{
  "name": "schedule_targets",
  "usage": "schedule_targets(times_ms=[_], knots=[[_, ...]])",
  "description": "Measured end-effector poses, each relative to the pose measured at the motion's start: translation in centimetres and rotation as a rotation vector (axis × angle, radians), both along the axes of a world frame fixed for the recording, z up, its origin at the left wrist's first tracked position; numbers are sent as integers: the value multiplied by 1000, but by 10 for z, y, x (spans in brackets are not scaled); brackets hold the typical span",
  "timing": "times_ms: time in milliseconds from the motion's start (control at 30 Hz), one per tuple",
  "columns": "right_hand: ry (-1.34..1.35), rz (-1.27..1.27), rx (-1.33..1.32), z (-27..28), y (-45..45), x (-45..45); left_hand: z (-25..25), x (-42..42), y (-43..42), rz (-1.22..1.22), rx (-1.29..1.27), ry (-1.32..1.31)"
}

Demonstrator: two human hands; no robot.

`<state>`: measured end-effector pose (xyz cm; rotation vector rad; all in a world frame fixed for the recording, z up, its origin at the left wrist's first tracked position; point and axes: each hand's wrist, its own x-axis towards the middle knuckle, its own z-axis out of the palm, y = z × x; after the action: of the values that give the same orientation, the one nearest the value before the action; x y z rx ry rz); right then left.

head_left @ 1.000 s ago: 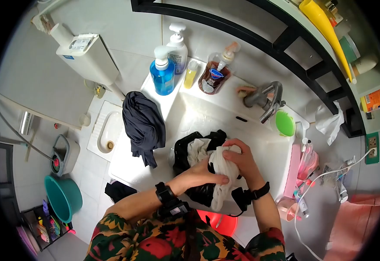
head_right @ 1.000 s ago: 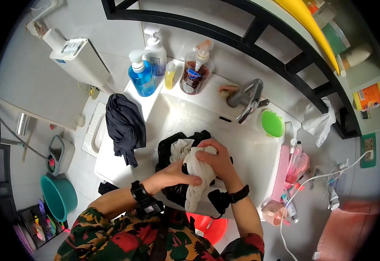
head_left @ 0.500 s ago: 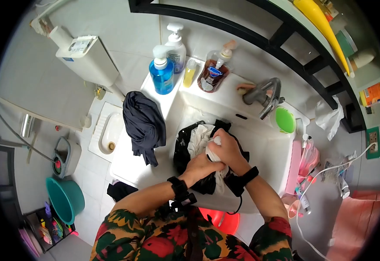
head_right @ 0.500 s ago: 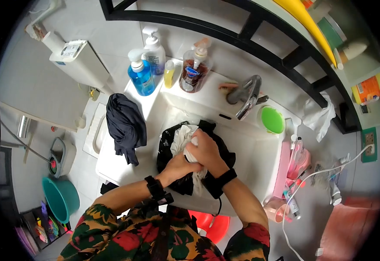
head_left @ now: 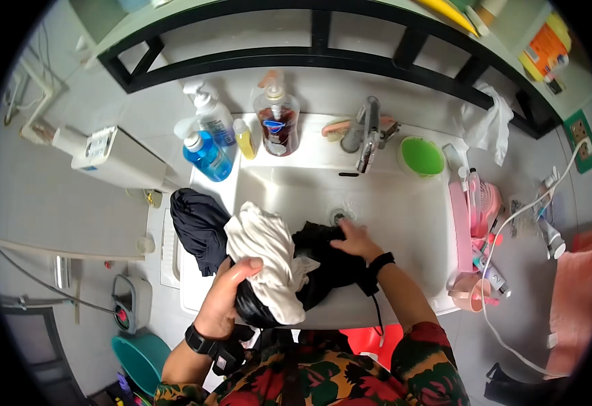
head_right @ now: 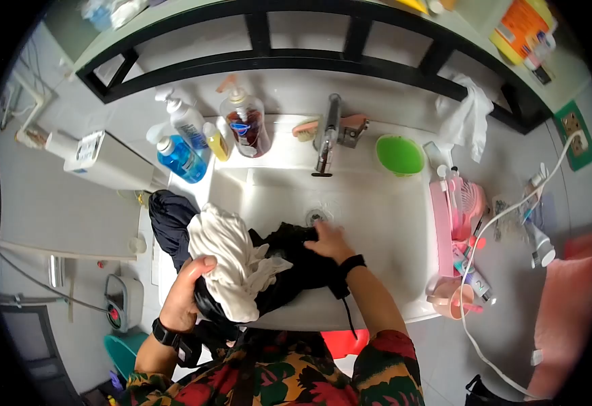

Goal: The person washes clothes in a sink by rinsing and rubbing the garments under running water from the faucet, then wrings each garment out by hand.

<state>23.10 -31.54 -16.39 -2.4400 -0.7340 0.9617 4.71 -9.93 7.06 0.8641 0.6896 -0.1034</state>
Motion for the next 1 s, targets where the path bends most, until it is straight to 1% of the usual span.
schedule_targets(times_ms=[33, 67, 100, 167, 233, 267, 300, 333, 367, 400, 467, 567, 600, 700, 733, 767, 833, 867, 900, 933, 967, 1000], knots=[[-30, 131, -129, 11, 14, -11, 0, -2, 1, -20, 14, 21], [57, 113, -101, 17, 21, -25, -2, -3, 2, -24, 26, 40], [66, 236, -186, 9, 25, -32, -5, -4, 1, -25, 37, 57], [70, 330, -238, 34, 36, -36, -12, -5, -3, -18, 49, 79], [142, 241, -97, 30, 32, -21, -16, -8, -6, -3, 58, 100], [135, 136, -41, 24, 30, -14, -17, -9, -7, -36, 90, 116], [120, -30, 126, 4, 21, -10, -19, -11, -8, -67, 122, 132], [92, -75, 90, 3, 17, -6, -26, -15, -8, -99, 186, 140], [66, -119, 54, 2, 15, -3, -31, -16, -8, -96, 188, 143], [70, -114, 57, 0, 11, -4, -34, -16, -8, -112, 154, 161], [-60, -82, -25, -5, 6, -6, -29, -16, -11, -101, 111, 157], [-27, -65, -84, 2, 8, -8, -42, -21, -7, -83, 118, 187], [28, -58, -89, 9, 8, -7, -41, -21, -7, -82, 119, 193], [59, -63, -9, -7, 1, -6, -38, -21, -8, -77, 58, 174], [72, -52, 50, -8, -3, -6, -38, -22, -8, -42, 40, 167], [73, -58, 53, -8, -8, -8, -38, -22, -8, -6, 23, 156], [9, -3, 149, 6, -14, -15, -36, -21, -11, 34, 50, 189], [-92, -21, 137, 16, -17, -24, -40, -19, -10, 136, -23, 174], [-94, -22, 138, 37, -18, -31, -45, -17, -9, 239, -98, 158], [5, -89, 196, 61, -19, -38, -53, -15, -5, 236, -126, 111], [103, -155, 252, 77, -20, -45, -46, -8, -7, 254, -139, 85], [163, -246, 409, 82, -21, -57, -38, -2, -8, 264, -172, 55]])
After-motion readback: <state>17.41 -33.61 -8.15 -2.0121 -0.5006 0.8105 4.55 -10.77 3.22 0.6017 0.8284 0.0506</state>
